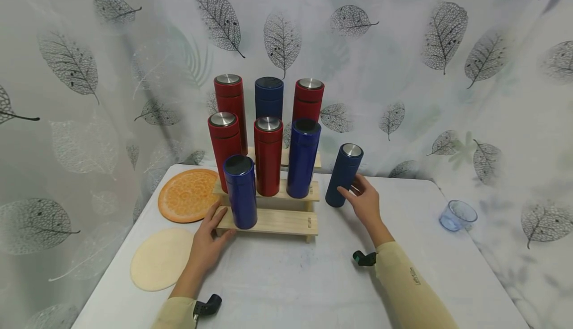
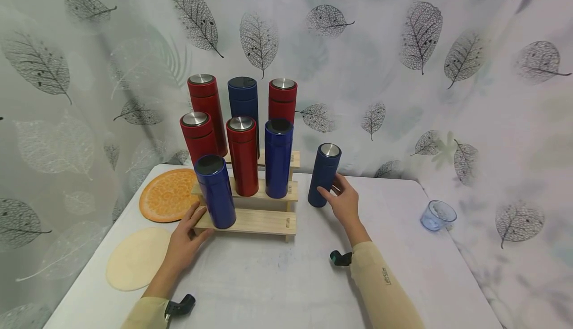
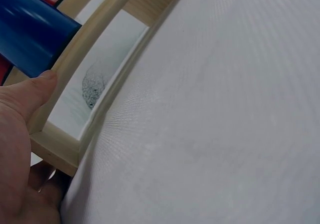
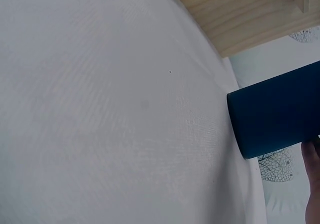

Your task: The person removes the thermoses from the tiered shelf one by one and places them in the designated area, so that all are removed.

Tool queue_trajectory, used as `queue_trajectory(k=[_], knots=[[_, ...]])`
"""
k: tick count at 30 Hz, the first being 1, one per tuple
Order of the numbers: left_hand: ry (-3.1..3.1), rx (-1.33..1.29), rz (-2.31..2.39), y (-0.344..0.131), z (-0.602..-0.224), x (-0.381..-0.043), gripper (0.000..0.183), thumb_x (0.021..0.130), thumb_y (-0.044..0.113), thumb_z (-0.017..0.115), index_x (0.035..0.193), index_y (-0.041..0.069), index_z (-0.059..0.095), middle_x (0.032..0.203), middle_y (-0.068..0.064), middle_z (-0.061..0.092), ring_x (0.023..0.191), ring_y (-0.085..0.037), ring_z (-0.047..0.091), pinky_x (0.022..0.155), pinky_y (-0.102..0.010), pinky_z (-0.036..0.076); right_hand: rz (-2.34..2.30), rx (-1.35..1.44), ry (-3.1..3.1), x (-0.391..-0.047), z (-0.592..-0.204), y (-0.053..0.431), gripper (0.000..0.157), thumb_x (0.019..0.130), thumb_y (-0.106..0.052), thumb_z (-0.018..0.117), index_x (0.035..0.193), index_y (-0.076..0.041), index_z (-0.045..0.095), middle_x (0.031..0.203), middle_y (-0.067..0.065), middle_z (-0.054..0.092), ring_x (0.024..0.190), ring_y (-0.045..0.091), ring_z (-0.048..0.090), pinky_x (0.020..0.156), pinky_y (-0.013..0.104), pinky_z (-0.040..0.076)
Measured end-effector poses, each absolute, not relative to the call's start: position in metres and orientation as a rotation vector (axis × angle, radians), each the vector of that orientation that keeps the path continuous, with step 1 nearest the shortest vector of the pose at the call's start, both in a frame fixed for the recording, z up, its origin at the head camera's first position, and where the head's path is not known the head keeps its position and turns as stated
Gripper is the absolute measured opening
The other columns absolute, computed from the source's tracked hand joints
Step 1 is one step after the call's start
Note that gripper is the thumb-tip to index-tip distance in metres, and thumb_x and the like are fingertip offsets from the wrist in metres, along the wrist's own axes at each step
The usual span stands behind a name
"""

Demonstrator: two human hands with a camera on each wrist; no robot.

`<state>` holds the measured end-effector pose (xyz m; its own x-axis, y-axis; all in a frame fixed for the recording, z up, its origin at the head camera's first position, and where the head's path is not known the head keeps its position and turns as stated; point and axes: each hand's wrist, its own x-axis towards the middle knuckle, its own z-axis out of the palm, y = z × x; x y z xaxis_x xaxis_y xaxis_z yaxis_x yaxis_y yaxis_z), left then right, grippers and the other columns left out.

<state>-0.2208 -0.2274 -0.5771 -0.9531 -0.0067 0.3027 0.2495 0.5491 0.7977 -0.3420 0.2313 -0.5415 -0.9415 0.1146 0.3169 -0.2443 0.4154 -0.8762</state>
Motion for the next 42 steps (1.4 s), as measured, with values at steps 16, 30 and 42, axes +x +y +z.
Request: queue_trajectory(k=[16, 30, 42], knots=[[-2.526, -0.218, -1.34, -0.228, -0.578, -0.221, 0.072, 0.1, 0.031, 0.081, 0.161, 0.006, 0.052, 0.177, -0.008, 0.028, 0.16, -0.042, 0.027, 0.12, -0.065, 0.037, 1.441, 0.254, -2.229, -0.32, -0.522, 0.241, 0.063, 0.094, -0.02, 0.089, 0.15, -0.008, 0.062, 0.144, 0.011, 0.068, 0.134, 0.028, 0.064, 0.113, 0.032, 0.049], [-2.516, -0.219, -1.332, -0.228, -0.578, -0.221, 0.072, 0.099, 0.029, 0.082, 0.16, 0.005, 0.053, 0.177, -0.009, 0.028, 0.159, -0.043, 0.029, 0.118, -0.065, 0.039, 1.393, 0.35, -2.158, -0.297, -0.494, 0.237, 0.061, 0.093, -0.006, 0.088, 0.148, -0.001, 0.061, 0.143, 0.014, 0.068, 0.133, 0.03, 0.065, 0.113, 0.029, 0.048], [-2.509, -0.222, -1.348, -0.229, -0.58, -0.222, 0.071, 0.1, 0.028, 0.082, 0.161, 0.005, 0.053, 0.177, -0.01, 0.029, 0.16, -0.043, 0.027, 0.119, -0.064, 0.038, 1.41, 0.445, -2.142, -0.275, -0.468, 0.21, 0.06, 0.092, 0.007, 0.083, 0.147, 0.008, 0.058, 0.142, 0.027, 0.064, 0.134, 0.041, 0.062, 0.115, 0.047, 0.046]])
